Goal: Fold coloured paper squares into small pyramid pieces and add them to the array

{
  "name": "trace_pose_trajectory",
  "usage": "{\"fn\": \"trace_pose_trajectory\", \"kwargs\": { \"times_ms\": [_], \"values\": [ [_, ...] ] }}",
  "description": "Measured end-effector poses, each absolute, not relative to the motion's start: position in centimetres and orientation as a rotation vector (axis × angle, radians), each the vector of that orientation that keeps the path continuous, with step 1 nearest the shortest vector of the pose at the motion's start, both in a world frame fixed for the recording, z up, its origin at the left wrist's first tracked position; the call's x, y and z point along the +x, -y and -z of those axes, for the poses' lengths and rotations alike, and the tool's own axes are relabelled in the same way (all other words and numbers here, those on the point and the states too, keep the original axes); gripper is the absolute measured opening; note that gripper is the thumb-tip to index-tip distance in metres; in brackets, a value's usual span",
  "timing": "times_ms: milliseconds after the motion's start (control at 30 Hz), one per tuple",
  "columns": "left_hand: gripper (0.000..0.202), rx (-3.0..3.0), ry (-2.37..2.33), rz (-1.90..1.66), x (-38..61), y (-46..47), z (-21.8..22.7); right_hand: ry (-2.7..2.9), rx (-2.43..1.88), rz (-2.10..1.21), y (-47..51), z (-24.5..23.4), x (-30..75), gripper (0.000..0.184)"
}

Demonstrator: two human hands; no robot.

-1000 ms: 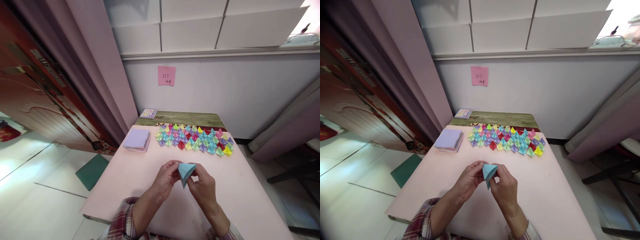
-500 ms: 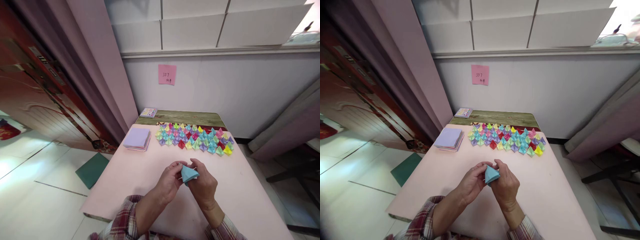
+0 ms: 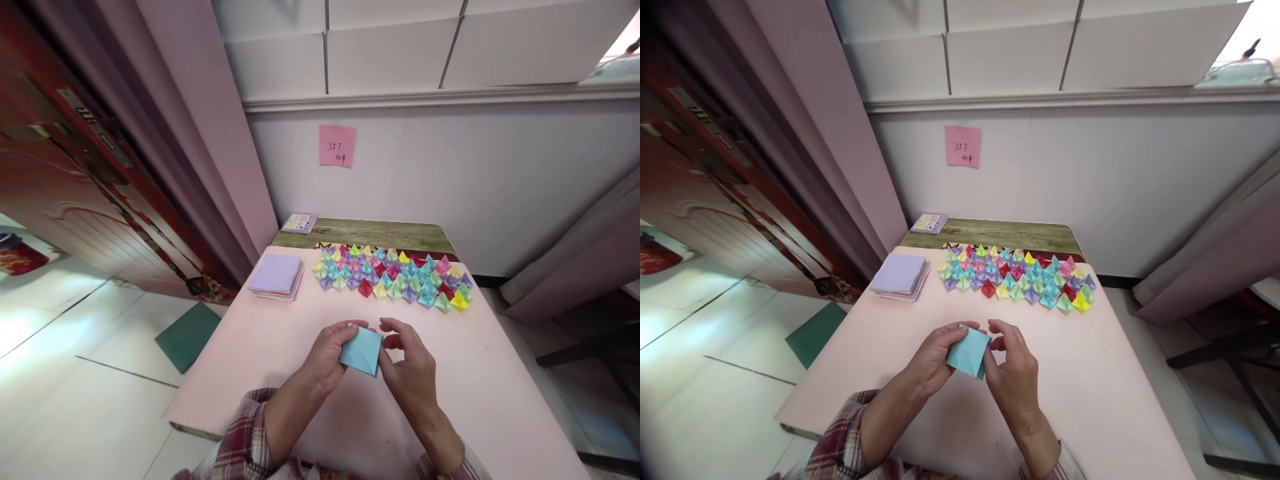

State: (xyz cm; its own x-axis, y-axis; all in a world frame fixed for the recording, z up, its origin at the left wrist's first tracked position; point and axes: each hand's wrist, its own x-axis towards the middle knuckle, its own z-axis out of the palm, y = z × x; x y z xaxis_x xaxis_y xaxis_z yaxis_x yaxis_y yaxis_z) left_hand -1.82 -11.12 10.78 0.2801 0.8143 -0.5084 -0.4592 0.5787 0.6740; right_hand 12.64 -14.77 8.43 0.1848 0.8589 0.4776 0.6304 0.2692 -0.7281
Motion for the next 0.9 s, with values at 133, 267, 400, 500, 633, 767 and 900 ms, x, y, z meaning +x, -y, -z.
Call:
{"fn": "trace_pose_trajectory", "kwargs": {
  "times_ms": [133,267,400,500,633,767,900],
  "values": [
    [0.033,0.523,-1.025,-0.956,-2.8,10.6,-10.9,1.162,-1.482,-0.768,14.6,-8.7,13.3,0.030],
    [0.034,0.701,-1.037,-0.991,-2.7,10.8,-11.1,0.952,-1.359,-1.178,14.0,-8.6,13.4,0.040],
    [0.031,0.800,-0.988,-0.980,-1.9,11.3,-10.8,0.982,-1.341,-1.255,13.7,-8.2,12.8,0.038],
    [0.035,0.834,-0.984,-0.994,-1.7,11.4,-10.4,0.988,-1.325,-1.261,13.9,-8.0,12.5,0.036],
    [0.033,0.906,-1.061,-1.010,-2.0,11.1,-9.8,1.027,-1.334,-1.206,14.1,-8.1,12.9,0.034],
    [0.033,0.941,-1.029,-0.936,-2.4,10.9,-9.7,0.934,-1.323,-1.155,13.9,-8.4,13.4,0.032],
    [0.036,0.955,-0.967,-0.894,-2.5,10.8,-10.1,0.828,-1.304,-1.192,13.6,-8.7,13.6,0.033]
  ]
}}
